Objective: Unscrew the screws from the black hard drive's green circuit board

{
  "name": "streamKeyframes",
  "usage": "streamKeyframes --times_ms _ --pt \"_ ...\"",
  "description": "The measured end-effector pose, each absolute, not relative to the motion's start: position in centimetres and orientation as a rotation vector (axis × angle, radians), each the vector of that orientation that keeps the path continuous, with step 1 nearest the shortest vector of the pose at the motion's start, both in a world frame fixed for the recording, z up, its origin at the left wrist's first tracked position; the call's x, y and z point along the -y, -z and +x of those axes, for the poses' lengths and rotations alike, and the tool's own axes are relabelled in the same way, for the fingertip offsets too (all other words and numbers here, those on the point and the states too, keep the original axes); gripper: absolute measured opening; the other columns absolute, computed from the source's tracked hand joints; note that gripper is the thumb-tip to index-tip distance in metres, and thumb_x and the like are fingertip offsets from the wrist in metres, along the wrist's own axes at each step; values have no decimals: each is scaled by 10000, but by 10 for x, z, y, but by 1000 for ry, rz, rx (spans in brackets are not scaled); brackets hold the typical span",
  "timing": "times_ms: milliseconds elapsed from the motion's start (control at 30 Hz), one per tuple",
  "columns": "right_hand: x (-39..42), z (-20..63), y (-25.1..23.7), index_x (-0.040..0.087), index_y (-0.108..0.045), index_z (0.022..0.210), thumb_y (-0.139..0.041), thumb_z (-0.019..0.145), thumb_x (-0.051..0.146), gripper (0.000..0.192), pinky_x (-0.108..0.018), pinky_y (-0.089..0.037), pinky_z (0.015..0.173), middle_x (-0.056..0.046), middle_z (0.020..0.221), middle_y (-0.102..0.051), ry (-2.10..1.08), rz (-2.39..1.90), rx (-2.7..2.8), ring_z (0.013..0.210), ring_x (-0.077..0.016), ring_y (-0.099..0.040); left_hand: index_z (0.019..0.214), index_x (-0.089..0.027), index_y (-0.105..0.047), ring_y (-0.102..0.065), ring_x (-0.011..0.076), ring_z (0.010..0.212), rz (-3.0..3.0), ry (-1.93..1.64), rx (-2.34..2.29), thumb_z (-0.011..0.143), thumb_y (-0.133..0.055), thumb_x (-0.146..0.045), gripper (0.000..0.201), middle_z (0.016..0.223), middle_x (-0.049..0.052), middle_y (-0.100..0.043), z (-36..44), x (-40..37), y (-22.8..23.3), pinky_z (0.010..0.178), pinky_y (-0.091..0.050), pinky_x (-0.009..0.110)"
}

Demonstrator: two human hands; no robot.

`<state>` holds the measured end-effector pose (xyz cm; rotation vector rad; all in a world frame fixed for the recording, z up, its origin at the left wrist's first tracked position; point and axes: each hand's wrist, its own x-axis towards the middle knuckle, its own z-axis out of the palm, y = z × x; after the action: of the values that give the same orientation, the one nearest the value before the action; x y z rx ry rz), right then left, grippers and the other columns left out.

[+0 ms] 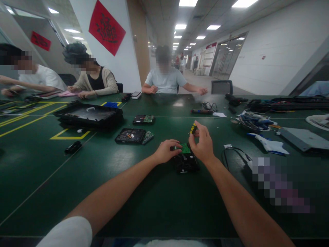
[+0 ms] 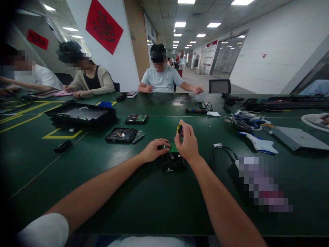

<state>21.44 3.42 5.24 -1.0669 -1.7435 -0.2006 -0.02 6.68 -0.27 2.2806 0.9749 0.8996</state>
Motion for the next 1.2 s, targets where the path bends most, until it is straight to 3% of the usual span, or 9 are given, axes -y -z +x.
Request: streamKeyframes --times_ms 133,333,633,800,967,1200 --pt "-33 215 -54 244 -418 1493 -602 941 274 582 -403 -643 739 -134 1261 -567 185 -1088 1739 866 -207 -653 1112 -289 -793 -675 247 1184 2294 -899 -979 881 -744 -387 255 1288 49 -726 0 -67 2 1108 -482 427" --pt "-33 215 -53 229 -398 1519 -572 943 252 602 -442 -646 808 -150 1297 -571 163 -1089 1748 921 -232 -664 1120 -288 -793 -669 253 1200 2287 -890 -980 880 -746 -377 260 1296 56 -723 0 -67 1 1114 -478 437" --pt "-33 214 -54 228 -384 1541 -585 946 255 628 -429 -638 789 -136 1243 -590 206 -1117 1735 842 -205 -651 1125 -287 -792 -674 252 1206 2296 -878 -972 883 -742 -390 267 1287 60 -728 0 -68 2 1114 -478 423" --pt "-34 214 -54 235 -431 1505 -635 935 302 610 -405 -639 713 -132 1229 -588 214 -1120 1700 806 -197 -653 1121 -289 -791 -673 253 1201 2292 -887 -989 878 -749 -384 264 1287 53 -728 0 -68 2 1123 -470 439" --pt "-34 216 -54 236 -420 1522 -577 954 261 590 -446 -641 817 -140 1245 -608 219 -1097 1736 898 -229 -667 1110 -288 -793 -668 253 1213 2285 -885 -982 882 -743 -385 253 1297 53 -724 0 -67 0 1126 -469 435" --pt "-33 214 -54 242 -471 1466 -628 936 300 556 -424 -651 737 -130 1232 -590 205 -1104 1685 839 -211 -663 1117 -291 -793 -665 254 1217 2291 -874 -980 888 -737 -386 255 1292 53 -725 0 -66 -1 1126 -467 436"
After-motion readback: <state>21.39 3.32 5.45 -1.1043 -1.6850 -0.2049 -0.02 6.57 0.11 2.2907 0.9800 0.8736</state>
